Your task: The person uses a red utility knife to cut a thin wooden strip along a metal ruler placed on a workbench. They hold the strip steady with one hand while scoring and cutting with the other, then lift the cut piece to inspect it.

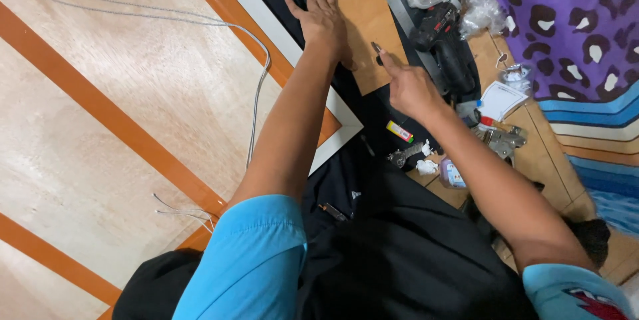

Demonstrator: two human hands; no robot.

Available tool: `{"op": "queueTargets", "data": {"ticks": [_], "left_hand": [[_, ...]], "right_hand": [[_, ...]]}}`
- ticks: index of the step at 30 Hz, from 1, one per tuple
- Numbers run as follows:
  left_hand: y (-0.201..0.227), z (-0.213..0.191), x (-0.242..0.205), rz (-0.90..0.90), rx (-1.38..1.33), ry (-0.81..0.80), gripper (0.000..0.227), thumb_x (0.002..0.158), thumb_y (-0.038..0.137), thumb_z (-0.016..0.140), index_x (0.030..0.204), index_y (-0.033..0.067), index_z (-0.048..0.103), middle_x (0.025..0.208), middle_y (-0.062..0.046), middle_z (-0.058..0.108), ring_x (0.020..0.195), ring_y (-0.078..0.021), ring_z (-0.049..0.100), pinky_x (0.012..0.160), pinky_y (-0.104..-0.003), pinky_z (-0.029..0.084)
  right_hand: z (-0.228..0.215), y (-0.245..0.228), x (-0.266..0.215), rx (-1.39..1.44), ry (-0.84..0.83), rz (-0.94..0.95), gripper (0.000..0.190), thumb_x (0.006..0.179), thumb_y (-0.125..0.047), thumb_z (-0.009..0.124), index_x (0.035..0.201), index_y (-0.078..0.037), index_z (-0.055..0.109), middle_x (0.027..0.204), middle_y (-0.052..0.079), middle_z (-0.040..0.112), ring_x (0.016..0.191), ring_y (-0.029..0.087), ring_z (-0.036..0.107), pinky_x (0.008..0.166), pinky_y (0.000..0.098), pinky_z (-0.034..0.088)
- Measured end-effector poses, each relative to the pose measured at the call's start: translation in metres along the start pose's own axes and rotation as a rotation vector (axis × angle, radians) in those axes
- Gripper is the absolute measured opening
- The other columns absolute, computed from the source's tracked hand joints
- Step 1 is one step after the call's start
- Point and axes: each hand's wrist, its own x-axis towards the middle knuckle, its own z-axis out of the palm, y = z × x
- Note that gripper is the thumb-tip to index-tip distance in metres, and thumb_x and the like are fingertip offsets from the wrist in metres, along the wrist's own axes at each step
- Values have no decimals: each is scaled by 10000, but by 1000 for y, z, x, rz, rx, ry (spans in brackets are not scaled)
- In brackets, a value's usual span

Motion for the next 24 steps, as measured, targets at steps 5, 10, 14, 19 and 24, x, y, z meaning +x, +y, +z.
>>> {"op": "queueTargets", "data": {"ticks": [5, 10, 14, 19, 24], "left_hand": [[2, 9, 3, 4, -10, 43, 1600, 616, 862, 784, 1647, 66, -145, 1729, -123, -169, 1556, -336, -184, 1199, -761, 78], [2, 8, 7, -3, 2, 7, 1636, 604, 873, 786, 1631, 58, -193, 1711, -132, -238, 1566, -329, -212, 1201, -756, 53], [3, 11, 6, 1, 6, 5, 1635, 607, 875, 778, 1626, 48, -198, 1710, -150, -235, 1563, -351, -212, 1191, -767, 49], [1, 9, 6, 8, -22, 44, 1666, 557, 885, 796, 1642, 61, -162, 1721, -137, -201, 1557, -338, -204, 1187, -771, 58], [5, 16, 12, 17, -19, 55, 1647, 533, 902, 781, 1655, 109, -128, 1744, -87, -140, 1579, -310, -145, 1182, -773, 73]], "right_hand": [[2, 0, -8, -2, -7, 2, 635, 927, -18, 446, 1561, -37, 435, 1504, 198, 551, 1199, 480, 607, 1044, 487, 481], [9, 4, -24, -29, -29, 11, 655, 942, -16, 463, 1592, -37, 395, 1234, 257, 580, 1055, 486, 604, 919, 532, 485], [14, 2, -42, -53, -82, 110, 699, 950, -47, 461, 1638, -120, 356, 832, 265, 603, 773, 528, 608, 708, 623, 488], [14, -2, -64, -67, -119, 151, 688, 978, -60, 465, 1647, -118, 317, 878, 242, 594, 785, 491, 609, 679, 596, 482], [32, 10, -86, -49, -99, 158, 723, 977, -50, 475, 1669, -150, 290, 861, 211, 559, 761, 484, 578, 659, 596, 448]]}}
